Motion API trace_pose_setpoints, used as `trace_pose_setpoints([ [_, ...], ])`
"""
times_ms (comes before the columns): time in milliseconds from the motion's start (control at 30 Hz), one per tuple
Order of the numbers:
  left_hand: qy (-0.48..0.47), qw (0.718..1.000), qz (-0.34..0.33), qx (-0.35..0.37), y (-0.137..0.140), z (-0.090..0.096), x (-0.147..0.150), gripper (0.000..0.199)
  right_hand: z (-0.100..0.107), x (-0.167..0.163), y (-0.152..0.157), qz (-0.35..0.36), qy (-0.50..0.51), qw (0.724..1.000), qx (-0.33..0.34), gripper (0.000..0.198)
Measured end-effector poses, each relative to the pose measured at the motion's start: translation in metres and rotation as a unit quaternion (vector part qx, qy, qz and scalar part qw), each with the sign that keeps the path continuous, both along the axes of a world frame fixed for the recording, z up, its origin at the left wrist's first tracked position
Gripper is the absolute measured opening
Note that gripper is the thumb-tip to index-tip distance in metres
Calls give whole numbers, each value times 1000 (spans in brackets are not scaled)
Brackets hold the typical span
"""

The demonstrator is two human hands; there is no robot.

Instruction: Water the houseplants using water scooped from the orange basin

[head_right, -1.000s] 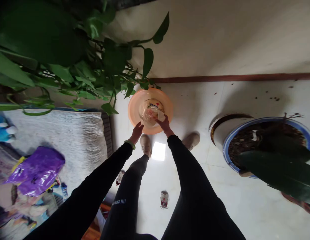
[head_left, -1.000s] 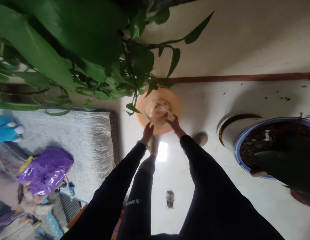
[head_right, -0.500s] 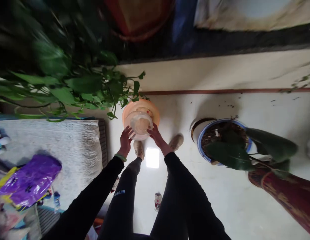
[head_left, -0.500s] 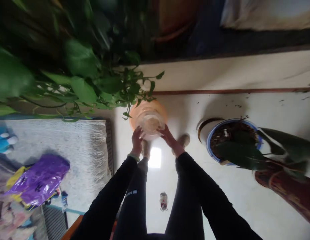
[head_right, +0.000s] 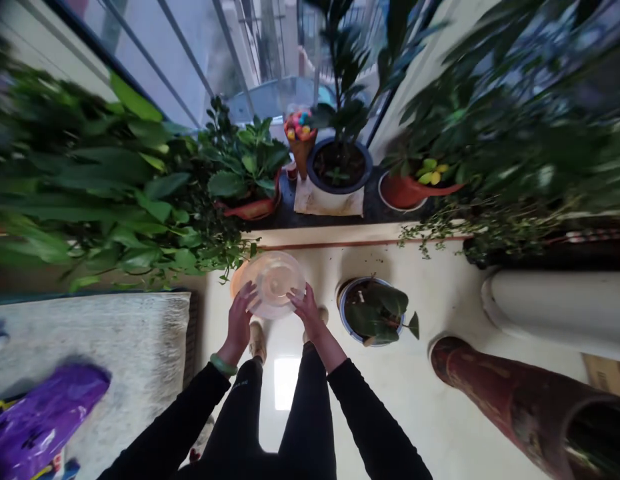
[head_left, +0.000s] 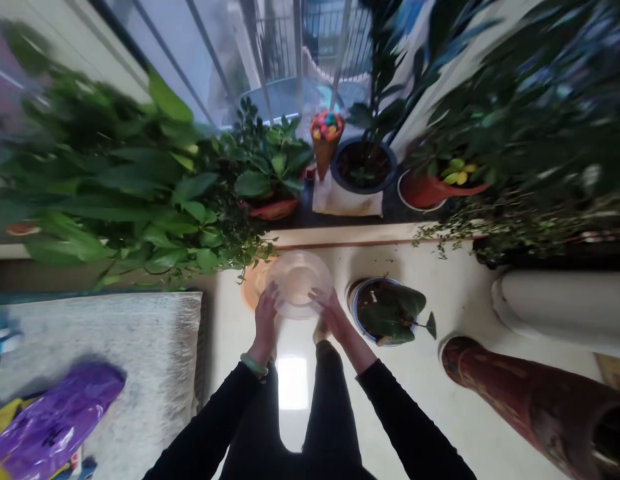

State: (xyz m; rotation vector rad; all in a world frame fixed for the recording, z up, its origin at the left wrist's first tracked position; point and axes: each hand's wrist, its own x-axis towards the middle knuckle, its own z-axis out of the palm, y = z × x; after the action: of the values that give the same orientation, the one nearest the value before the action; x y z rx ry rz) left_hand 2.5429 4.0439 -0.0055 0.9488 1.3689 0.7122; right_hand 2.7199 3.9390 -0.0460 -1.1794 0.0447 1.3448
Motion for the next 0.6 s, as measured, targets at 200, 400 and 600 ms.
trace_pose_setpoints([
  [200,-32,998,-56,25,6,83,82,55,88,70,-8,-47,-11,999,20,67],
  [400,-100,993,-68,6,-3,134,149,54,146,134,-13,-75,-25,997,9,58],
  [600,-139,981,-105,-85,-8,154,200,70,182,181,-16,-94,-35,995,-17,50],
])
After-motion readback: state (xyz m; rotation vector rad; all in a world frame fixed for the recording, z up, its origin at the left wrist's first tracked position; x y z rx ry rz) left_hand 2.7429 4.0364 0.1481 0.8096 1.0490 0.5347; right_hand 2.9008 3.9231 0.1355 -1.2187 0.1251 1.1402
